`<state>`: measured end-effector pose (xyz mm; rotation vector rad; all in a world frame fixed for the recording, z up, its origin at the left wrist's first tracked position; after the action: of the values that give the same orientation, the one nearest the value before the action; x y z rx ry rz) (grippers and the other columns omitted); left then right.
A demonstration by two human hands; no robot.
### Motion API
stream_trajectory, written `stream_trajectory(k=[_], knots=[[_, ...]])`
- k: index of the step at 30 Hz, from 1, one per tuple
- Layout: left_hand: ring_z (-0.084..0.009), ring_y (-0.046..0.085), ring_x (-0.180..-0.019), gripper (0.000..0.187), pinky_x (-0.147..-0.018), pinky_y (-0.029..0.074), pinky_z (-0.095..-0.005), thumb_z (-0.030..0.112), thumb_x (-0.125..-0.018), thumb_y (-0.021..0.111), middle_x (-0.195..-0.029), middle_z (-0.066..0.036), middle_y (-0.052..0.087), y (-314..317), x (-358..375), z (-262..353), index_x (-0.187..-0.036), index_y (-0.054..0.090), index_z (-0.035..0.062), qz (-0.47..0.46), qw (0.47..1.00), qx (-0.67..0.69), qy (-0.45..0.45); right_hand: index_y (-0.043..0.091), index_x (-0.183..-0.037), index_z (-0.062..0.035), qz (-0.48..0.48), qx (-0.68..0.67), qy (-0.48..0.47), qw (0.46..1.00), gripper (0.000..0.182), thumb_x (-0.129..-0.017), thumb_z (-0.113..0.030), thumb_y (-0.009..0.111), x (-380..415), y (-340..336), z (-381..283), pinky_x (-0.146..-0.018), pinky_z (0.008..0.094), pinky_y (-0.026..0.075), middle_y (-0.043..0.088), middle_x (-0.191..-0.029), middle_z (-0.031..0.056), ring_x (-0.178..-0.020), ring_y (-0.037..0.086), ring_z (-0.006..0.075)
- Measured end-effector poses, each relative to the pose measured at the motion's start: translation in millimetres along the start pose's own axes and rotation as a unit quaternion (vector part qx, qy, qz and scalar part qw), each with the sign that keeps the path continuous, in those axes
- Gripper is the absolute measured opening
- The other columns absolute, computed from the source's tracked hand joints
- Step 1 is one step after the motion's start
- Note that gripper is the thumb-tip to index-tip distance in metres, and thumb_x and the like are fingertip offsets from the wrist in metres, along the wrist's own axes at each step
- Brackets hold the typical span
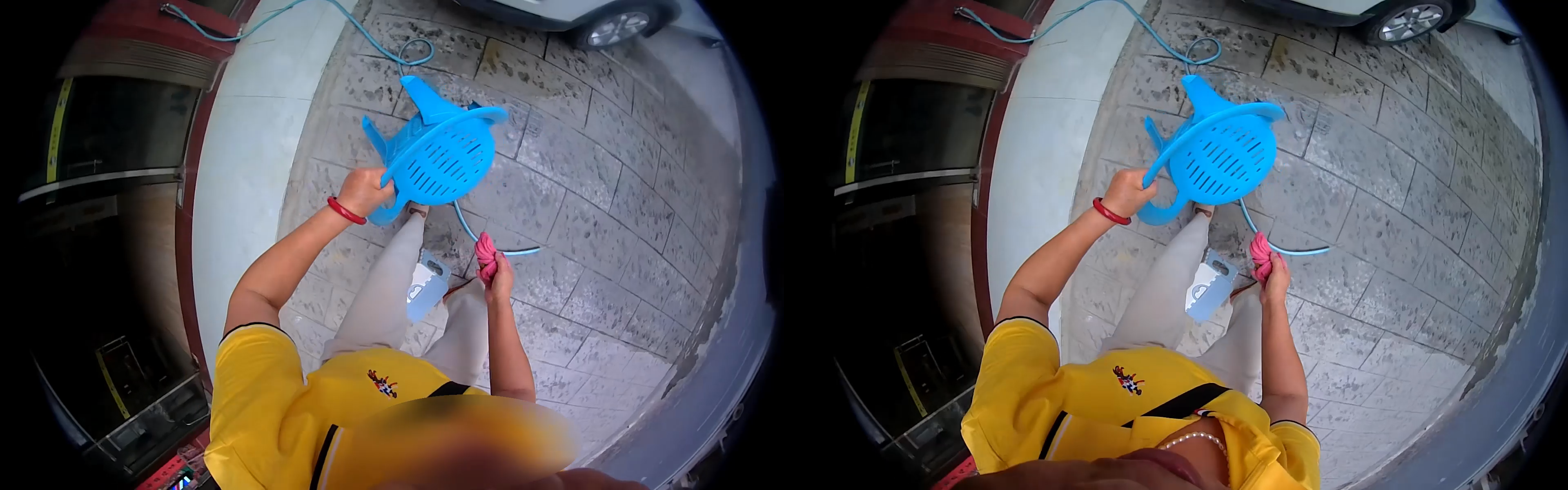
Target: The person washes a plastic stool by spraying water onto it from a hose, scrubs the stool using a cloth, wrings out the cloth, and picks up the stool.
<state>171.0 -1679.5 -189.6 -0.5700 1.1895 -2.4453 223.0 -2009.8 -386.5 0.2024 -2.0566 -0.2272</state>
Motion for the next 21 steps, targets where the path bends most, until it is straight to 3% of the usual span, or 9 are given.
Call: stream_trajectory(k=[4, 8, 11, 15, 21], knots=[[-0.0375, 0.055, -0.063, 0.021, -0.057, 0.044, -0.0439, 0.023, -0.075, 0.053, -0.066, -0.019, 0.057, -42.4, 73.5, -72.9, -0.068, 0.058, 0.0033, 0.097, 0.992, -0.015, -0.083, 0.054, -0.093, -0.0101, -0.046, 0.107, -0.016, 0.993, 0.021, -0.083, -0.029, 0.052, -0.6, 29.1, -18.7, -0.054, 0.029, 0.048, 0.06, -0.081, 0.0033, -0.067, 0.057, 0.0144], [-0.0359, 0.056, -0.061, 0.019, -0.054, 0.043, -0.0424, 0.019, -0.072, 0.055, -0.064, -0.02, 0.056, -71.6, 135.7, -137.9, -0.064, 0.056, 0.0017, 0.177, 0.967, -0.007, -0.182, 0.054, -0.09, -0.0094, -0.014, 0.143, -0.002, 0.99, 0.021, -0.082, -0.029, 0.053, -14.7, 53.1, -32.2, -0.052, 0.0306, 0.047, 0.059, -0.077, 0.0054, -0.064, 0.057, 0.0177], [-0.0369, 0.057, -0.066, 0.022, -0.06, 0.045, -0.0439, 0.024, -0.071, 0.056, -0.069, -0.02, 0.058, -83.6, 165.8, -193.7, -0.07, 0.06, 0.0022, 0.15, 0.943, -0.039, -0.295, 0.056, -0.088, -0.0084, 0.018, 0.199, 0.041, 0.979, 0.022, -0.081, -0.029, 0.054, -53.7, 60.7, -48.6, -0.05, 0.0331, 0.047, 0.059, -0.075, 0.0063, -0.06, 0.057, 0.0209], [-0.038, 0.058, -0.072, 0.023, -0.065, 0.046, -0.0464, 0.024, -0.071, 0.055, -0.075, -0.021, 0.06, -92.5, 204.8, -266.8, -0.074, 0.062, 0.0026, 0.16, 0.916, -0.013, -0.369, 0.058, -0.093, -0.0112, 0.088, 0.285, 0.013, 0.954, 0.024, -0.079, -0.03, 0.055, -62.7, 105.8, -90.0, -0.049, 0.0335, 0.047, 0.06, -0.079, 0.0057, -0.061, 0.057, 0.0197], [-0.0369, 0.058, -0.075, 0.023, -0.071, 0.047, -0.045, 0.024, -0.07, 0.056, -0.079, -0.02, 0.061, -110.7, 249.3, -346.3, -0.078, 0.062, 0.0027, 0.106, 0.892, -0.03, -0.439, 0.059, -0.095, -0.0111, 0.088, 0.318, -0.017, 0.944, 0.029, -0.077, -0.034, 0.058, -90.5, 198.9, -124.5, -0.051, 0.0342, 0.048, 0.06, -0.081, 0.006, -0.062, 0.057, 0.0201]])
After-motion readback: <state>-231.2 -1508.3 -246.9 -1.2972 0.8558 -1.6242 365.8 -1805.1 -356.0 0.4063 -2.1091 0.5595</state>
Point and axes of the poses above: each hand's wrist, its own x-axis away from the middle knuckle, its own y-axis out of the palm, z = x × y, the point moved 5 cm from there along -x, towards the middle knuckle
